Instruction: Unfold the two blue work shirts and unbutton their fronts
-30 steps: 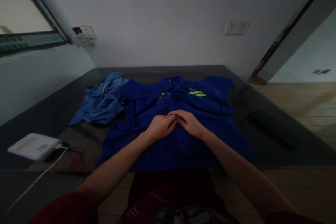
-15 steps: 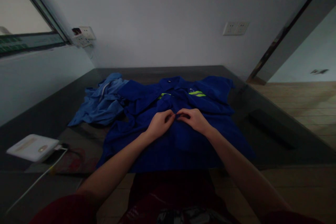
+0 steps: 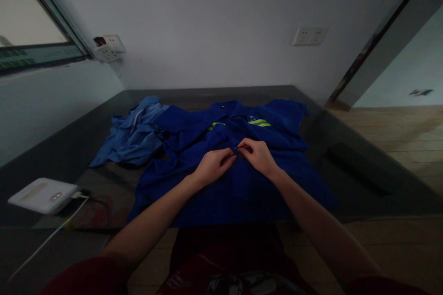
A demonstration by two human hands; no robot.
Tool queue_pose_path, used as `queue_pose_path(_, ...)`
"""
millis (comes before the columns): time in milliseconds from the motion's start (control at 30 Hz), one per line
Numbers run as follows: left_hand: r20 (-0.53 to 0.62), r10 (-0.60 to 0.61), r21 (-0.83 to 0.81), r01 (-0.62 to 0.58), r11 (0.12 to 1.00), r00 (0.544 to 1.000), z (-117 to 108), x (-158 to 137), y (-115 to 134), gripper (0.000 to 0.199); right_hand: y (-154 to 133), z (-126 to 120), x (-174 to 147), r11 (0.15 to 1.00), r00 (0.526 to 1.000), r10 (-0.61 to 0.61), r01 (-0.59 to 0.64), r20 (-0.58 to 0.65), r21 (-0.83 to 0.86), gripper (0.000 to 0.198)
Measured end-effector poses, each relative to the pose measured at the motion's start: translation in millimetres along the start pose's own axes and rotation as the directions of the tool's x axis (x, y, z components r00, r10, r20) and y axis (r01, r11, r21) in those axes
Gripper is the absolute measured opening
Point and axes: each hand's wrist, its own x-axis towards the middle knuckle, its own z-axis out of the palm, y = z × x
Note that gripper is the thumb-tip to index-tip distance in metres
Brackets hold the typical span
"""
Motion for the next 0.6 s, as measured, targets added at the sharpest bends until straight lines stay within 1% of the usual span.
queue_pose_path(67, 0.033, -0.008, -0.051, 0.009, 0.999, 0.999, 0, 0, 1, 0.025, 2, -2, 1, 1.000, 0.996, 0.020, -0.021, -0.090, -0.016, 0.007)
queue_pose_path(133, 0.095, -0.026, -0.124, 0.038, 0.992, 0.995, 1, 0, 1, 0.028, 3, -6, 3, 0.998, 0.980, 0.053, -0.055, -0.193, -0.006, 0.007)
queue_pose_path(200, 0.166, -0.046, -0.210, 0.081, 0.974, 0.985, 2, 1, 1, 0.028, 5, -10, 4, 0.996, 0.955, 0.090, -0.084, -0.284, 0.033, 0.007)
queue_pose_path(267, 0.211, -0.069, -0.294, 0.130, 0.947, 0.975, 2, 1, 2, 0.026, 6, -12, 6, 0.990, 0.933, 0.130, -0.103, -0.337, 0.096, 0.006)
queue_pose_path(367, 0.240, -0.106, -0.357, 0.189, 0.915, 0.965, -1, 1, 2, 0.026, 10, -11, 7, 0.967, 0.923, 0.194, -0.123, -0.332, 0.224, 0.006)
queue_pose_path(433, 0.261, -0.127, -0.346, 0.215, 0.913, 0.957, -2, 2, 1, 0.030, 14, -9, 7, 0.951, 0.935, 0.206, -0.122, -0.287, 0.285, 0.008)
queue_pose_path(467, 0.272, -0.137, -0.333, 0.227, 0.915, 0.952, -2, 2, 0, 0.032, 15, -8, 7, 0.950, 0.945, 0.198, -0.118, -0.262, 0.290, 0.011)
queue_pose_path(533, 0.278, -0.163, -0.315, 0.251, 0.915, 0.947, -2, 3, -5, 0.036, 16, -7, 7, 0.968, 0.956, 0.161, -0.104, -0.247, 0.230, 0.021)
queue_pose_path(600, 0.244, -0.192, -0.320, 0.266, 0.909, 0.951, -1, 4, -10, 0.038, 14, -8, 7, 0.989, 0.950, 0.113, -0.079, -0.292, 0.125, 0.026)
